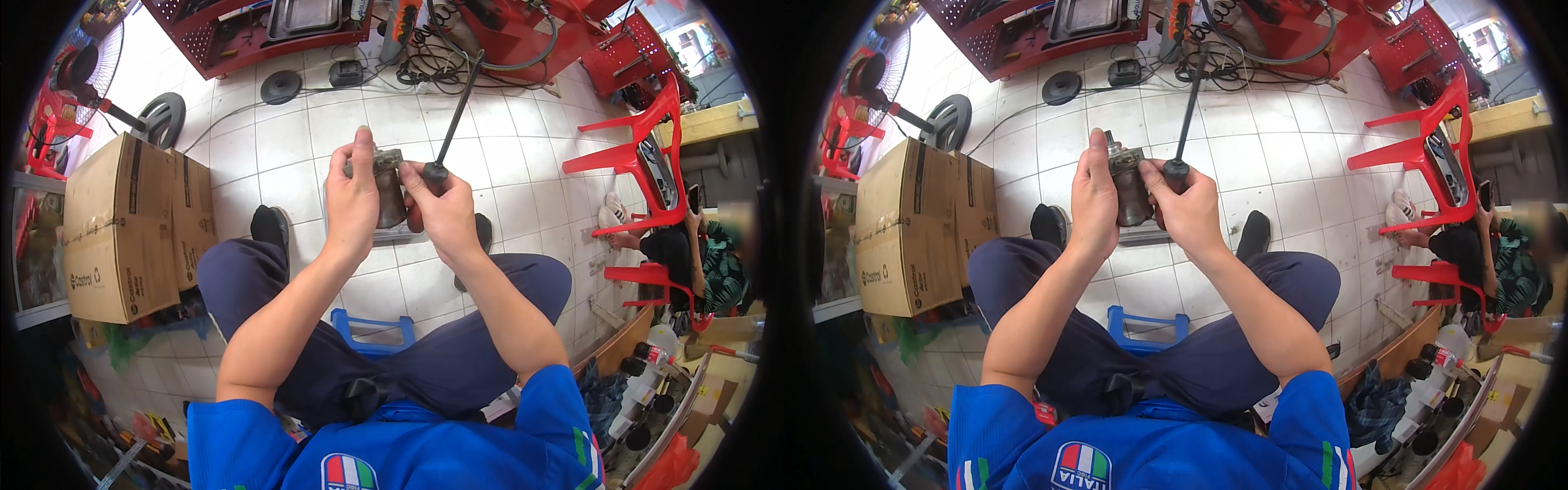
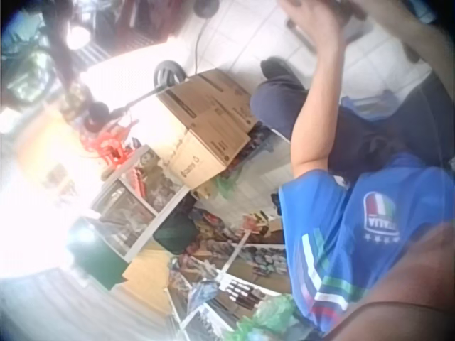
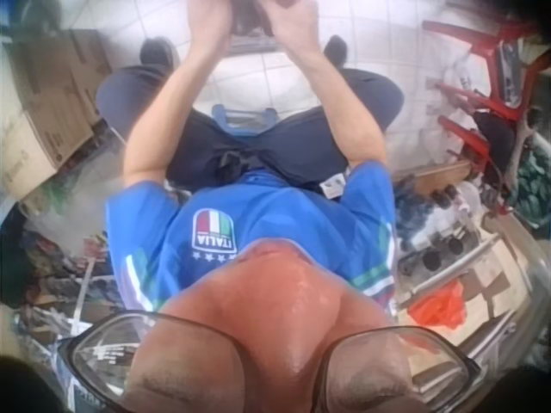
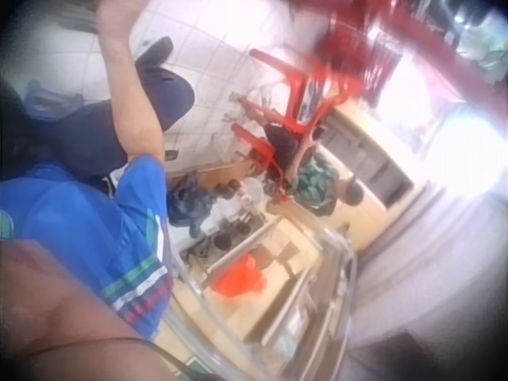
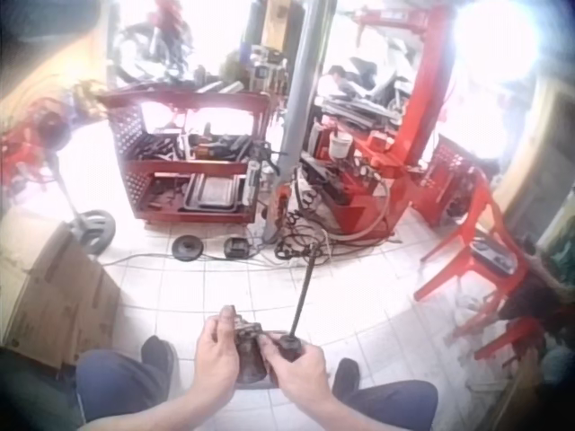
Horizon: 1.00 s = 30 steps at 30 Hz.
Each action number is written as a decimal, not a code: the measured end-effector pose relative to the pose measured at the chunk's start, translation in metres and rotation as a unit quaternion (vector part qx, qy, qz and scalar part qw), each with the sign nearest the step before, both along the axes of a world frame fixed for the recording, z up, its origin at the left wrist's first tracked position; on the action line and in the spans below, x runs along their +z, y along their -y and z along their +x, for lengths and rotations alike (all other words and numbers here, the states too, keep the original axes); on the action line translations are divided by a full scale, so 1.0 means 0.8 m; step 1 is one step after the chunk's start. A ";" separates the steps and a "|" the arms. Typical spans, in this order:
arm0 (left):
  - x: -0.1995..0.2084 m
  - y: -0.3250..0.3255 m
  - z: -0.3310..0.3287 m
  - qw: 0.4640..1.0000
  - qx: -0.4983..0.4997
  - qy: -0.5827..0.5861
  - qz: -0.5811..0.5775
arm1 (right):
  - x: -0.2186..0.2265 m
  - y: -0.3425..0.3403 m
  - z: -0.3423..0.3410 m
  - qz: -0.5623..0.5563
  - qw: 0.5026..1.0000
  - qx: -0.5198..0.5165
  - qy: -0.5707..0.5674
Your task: The person holds a cylindrical metal motor part by hand and uses a screwdriver to scrape and pry at its housing while sitting over a metal tray.
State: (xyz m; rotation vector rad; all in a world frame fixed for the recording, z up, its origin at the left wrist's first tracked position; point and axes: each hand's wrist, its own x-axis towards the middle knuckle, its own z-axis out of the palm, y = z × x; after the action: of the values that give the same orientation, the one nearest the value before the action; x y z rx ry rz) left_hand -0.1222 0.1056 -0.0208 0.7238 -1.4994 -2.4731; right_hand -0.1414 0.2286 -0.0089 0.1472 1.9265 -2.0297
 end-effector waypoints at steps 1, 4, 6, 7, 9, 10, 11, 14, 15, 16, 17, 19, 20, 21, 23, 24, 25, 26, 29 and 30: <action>0.002 0.000 0.001 1.000 -0.002 0.001 -0.001 | 0.001 -0.001 0.001 0.019 1.000 0.007 0.009; -0.002 -0.001 0.000 1.000 0.014 0.002 -0.024 | -0.002 0.002 0.004 0.012 0.999 -0.007 -0.041; -0.001 -0.002 0.000 1.000 0.016 -0.002 -0.019 | -0.005 0.003 0.003 0.005 0.999 -0.008 -0.037; -0.001 -0.002 0.000 1.000 0.017 -0.004 -0.017 | -0.006 0.002 0.003 0.001 0.999 -0.009 -0.034; -0.011 0.001 -0.001 1.000 0.018 -0.014 -0.012 | -0.002 0.001 0.001 -0.003 1.000 0.004 -0.016; -0.014 0.001 -0.002 1.000 0.019 -0.019 -0.009 | 0.000 0.001 0.000 -0.005 1.000 0.011 -0.006; -0.012 -0.001 -0.002 1.000 0.016 -0.016 -0.012 | -0.001 0.000 -0.001 -0.006 1.000 0.016 -0.007; -0.006 -0.002 -0.002 1.000 0.003 -0.009 -0.013 | 0.000 -0.001 -0.003 -0.019 1.000 0.015 0.001; -0.011 0.000 -0.001 1.000 -0.003 -0.006 -0.007 | 0.005 0.000 -0.001 -0.030 0.999 0.002 0.011; -0.013 0.001 -0.001 1.000 -0.010 -0.003 -0.001 | 0.008 0.001 -0.001 -0.041 0.999 -0.010 0.022; -0.011 0.000 -0.002 1.000 -0.005 -0.004 -0.005 | 0.005 -0.001 -0.002 -0.042 0.999 0.003 0.018; -0.005 -0.002 -0.001 1.000 0.004 -0.006 -0.015 | -0.003 -0.006 -0.004 -0.044 0.999 0.027 0.010; -0.005 -0.004 -0.001 1.000 0.007 -0.001 -0.019 | -0.004 -0.007 -0.005 -0.037 0.999 0.026 0.011; -0.005 -0.004 0.000 1.000 0.010 0.004 -0.023 | -0.005 -0.007 -0.004 -0.029 0.999 0.024 0.012; -0.008 -0.005 0.000 1.000 0.019 0.004 -0.023 | -0.006 -0.003 -0.001 -0.035 0.999 0.012 0.016; -0.011 -0.005 0.000 1.000 0.025 -0.001 -0.019 | -0.006 -0.004 -0.002 -0.043 0.998 0.018 0.030; -0.013 -0.005 -0.001 0.999 0.031 -0.005 -0.015 | -0.006 -0.006 -0.006 -0.052 0.997 0.025 0.044; -0.013 -0.005 -0.001 1.000 0.028 -0.006 -0.008 | -0.006 -0.007 -0.008 -0.063 0.996 0.030 0.058; -0.011 -0.006 -0.001 1.000 0.021 -0.003 0.006 | -0.010 -0.012 -0.010 -0.070 0.995 0.037 0.058; -0.009 -0.007 0.000 1.000 0.021 0.001 0.007 | -0.009 -0.013 -0.010 -0.073 0.995 0.041 0.056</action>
State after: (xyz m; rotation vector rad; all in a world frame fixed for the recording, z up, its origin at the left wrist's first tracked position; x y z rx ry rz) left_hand -0.1224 0.1115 -0.0276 0.7512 -1.4535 -2.4562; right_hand -0.1494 0.2389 -0.0160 0.1411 1.6818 -2.0536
